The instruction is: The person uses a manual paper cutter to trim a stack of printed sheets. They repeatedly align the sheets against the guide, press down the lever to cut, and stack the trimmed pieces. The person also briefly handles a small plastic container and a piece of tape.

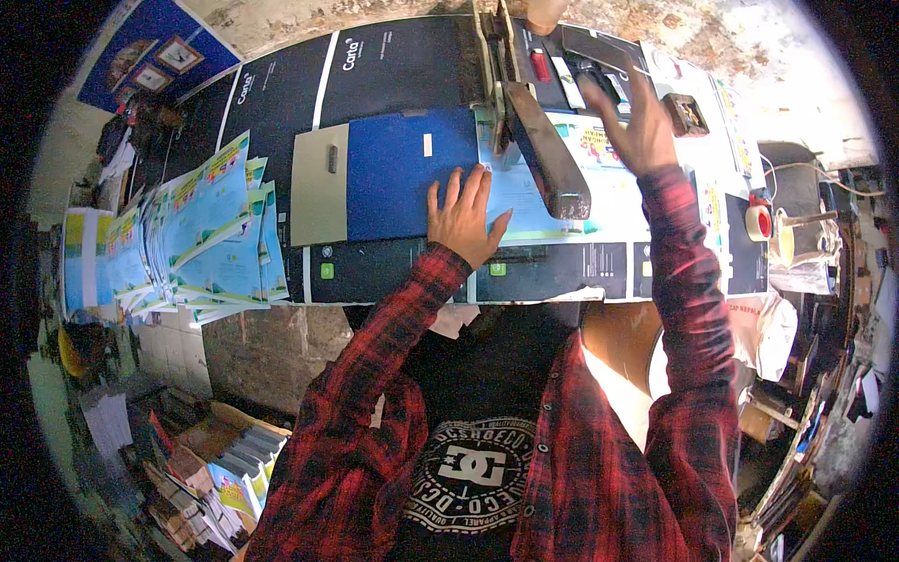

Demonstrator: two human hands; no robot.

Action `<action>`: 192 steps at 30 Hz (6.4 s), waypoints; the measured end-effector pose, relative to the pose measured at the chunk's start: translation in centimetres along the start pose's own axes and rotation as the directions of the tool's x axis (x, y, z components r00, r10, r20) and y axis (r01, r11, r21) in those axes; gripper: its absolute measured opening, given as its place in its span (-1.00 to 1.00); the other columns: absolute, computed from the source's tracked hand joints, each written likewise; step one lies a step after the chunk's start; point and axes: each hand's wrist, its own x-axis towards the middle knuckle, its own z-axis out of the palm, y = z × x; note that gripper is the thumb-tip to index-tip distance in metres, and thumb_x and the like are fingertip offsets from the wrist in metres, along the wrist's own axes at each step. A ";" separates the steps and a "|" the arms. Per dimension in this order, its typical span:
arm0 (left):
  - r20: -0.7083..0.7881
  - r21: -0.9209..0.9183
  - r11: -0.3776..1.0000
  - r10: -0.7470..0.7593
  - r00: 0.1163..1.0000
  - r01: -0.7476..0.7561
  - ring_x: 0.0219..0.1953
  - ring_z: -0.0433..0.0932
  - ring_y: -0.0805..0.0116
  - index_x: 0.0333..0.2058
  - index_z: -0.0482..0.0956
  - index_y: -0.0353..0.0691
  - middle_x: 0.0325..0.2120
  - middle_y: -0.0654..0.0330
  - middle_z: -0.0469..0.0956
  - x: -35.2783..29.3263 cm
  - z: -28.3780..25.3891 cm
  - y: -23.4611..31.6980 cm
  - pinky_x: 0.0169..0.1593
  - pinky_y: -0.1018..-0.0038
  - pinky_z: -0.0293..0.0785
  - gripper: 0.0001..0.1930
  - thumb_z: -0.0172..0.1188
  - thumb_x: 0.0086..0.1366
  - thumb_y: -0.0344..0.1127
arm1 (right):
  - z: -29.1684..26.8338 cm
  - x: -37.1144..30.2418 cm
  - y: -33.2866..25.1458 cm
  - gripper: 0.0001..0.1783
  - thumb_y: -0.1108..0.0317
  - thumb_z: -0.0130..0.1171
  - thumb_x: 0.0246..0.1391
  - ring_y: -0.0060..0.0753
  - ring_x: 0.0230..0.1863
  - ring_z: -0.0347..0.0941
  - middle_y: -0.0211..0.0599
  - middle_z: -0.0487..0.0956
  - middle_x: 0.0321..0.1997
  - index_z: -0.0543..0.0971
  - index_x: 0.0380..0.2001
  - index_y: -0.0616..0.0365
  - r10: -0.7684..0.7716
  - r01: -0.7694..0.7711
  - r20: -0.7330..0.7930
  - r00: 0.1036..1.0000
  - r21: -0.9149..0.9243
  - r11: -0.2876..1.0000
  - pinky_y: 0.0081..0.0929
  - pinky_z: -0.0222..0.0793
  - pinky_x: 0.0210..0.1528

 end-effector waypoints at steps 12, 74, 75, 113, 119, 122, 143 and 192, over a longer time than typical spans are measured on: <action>0.029 0.031 0.999 0.009 1.000 -0.010 0.34 0.16 0.00 0.26 0.31 -0.27 0.31 0.11 0.24 0.5 -0.3 0.3 0.29 -0.16 0.04 -0.30 0.01 0.31 0.12 | -1.2 -4.4 -16.3 0.09 -0.46 -0.04 0.10 0.20 0.45 0.09 0.20 0.19 0.42 0.17 0.34 0.35 0.098 -0.073 0.325 0.941 -0.088 0.993 0.26 0.09 0.34; 0.029 0.055 0.998 -0.014 0.999 0.012 0.46 -0.13 -0.18 0.29 0.25 -0.38 0.42 -0.11 -0.02 -0.4 -1.2 -2.2 0.40 -0.22 -0.23 -0.25 0.02 0.32 0.11 | 14.5 -9.9 7.6 0.14 -0.49 0.21 -0.18 0.20 0.40 0.17 0.09 0.15 0.46 0.14 0.43 -0.25 0.655 -0.535 0.391 0.647 -0.379 0.755 0.03 0.10 0.36; 0.022 0.017 0.999 -0.035 0.999 0.035 0.46 -0.13 -0.19 0.30 0.23 -0.39 0.42 -0.12 -0.03 -0.2 -0.5 -1.6 0.41 -0.19 -0.22 -0.23 0.02 0.32 0.13 | 13.9 -9.8 7.2 0.24 -0.56 0.27 -0.26 0.20 0.41 0.17 0.12 0.13 0.47 0.17 0.43 -0.18 0.650 -0.534 0.397 0.648 -0.371 0.759 -0.05 0.14 0.38; 0.062 -0.038 0.998 -0.040 0.997 0.042 0.48 -0.14 -0.08 0.39 0.10 -0.17 0.44 0.03 -0.04 1.0 0.1 -0.9 0.42 -0.18 -0.20 -0.22 0.02 0.33 0.12 | 6.3 -8.9 -0.2 -0.12 -0.23 0.40 -0.21 0.11 0.37 0.14 -0.17 0.29 0.36 0.40 0.27 -0.49 0.689 -0.622 0.341 0.640 -0.297 0.724 0.37 0.04 0.26; 0.055 -0.012 1.000 -0.026 0.998 0.026 0.47 -0.12 -0.07 0.38 0.12 -0.19 0.44 0.05 -0.01 1.0 0.1 -1.2 0.42 -0.17 -0.20 -0.24 0.01 0.34 0.11 | 6.0 -8.4 -0.7 -0.13 -0.29 0.36 -0.19 0.16 0.35 0.16 -0.15 0.32 0.33 0.39 0.28 -0.54 0.689 -0.603 0.376 0.619 -0.335 0.724 0.35 0.03 0.26; 0.041 0.025 1.000 -0.001 0.999 0.000 0.46 -0.07 -0.03 0.37 0.14 -0.21 0.42 0.06 0.05 1.2 0.7 -0.4 0.42 -0.14 -0.18 -0.27 -0.01 0.36 0.08 | 6.0 -8.1 -1.3 -0.13 -0.27 0.36 -0.19 0.15 0.35 0.17 -0.14 0.33 0.32 0.39 0.28 -0.53 0.691 -0.600 0.386 0.611 -0.344 0.723 0.35 0.03 0.26; 0.061 -0.057 0.997 0.064 0.996 -0.061 0.45 0.03 0.17 0.34 0.18 -0.30 0.41 0.04 0.08 1.4 1.0 0.3 0.45 0.03 -0.11 -0.27 -0.08 0.38 0.11 | -7.1 4.0 -14.9 -0.53 0.23 0.08 0.16 0.17 -0.07 0.51 0.09 0.50 -0.05 0.47 0.17 -0.09 -0.611 0.630 0.155 0.776 -0.220 0.745 -0.13 0.52 -0.07; 0.658 -0.694 -0.147 -0.528 0.537 0.705 -0.04 0.62 0.28 0.04 0.54 -0.35 -0.06 0.07 0.62 2.2 -5.5 -9.2 0.04 0.32 0.57 -0.50 0.33 0.28 -0.09 | 7.9 -15.3 -4.5 -0.12 -0.08 0.29 0.05 0.28 0.45 0.02 0.18 0.11 0.47 0.28 0.34 0.15 0.260 -0.281 0.219 0.940 0.067 0.957 0.05 0.02 0.42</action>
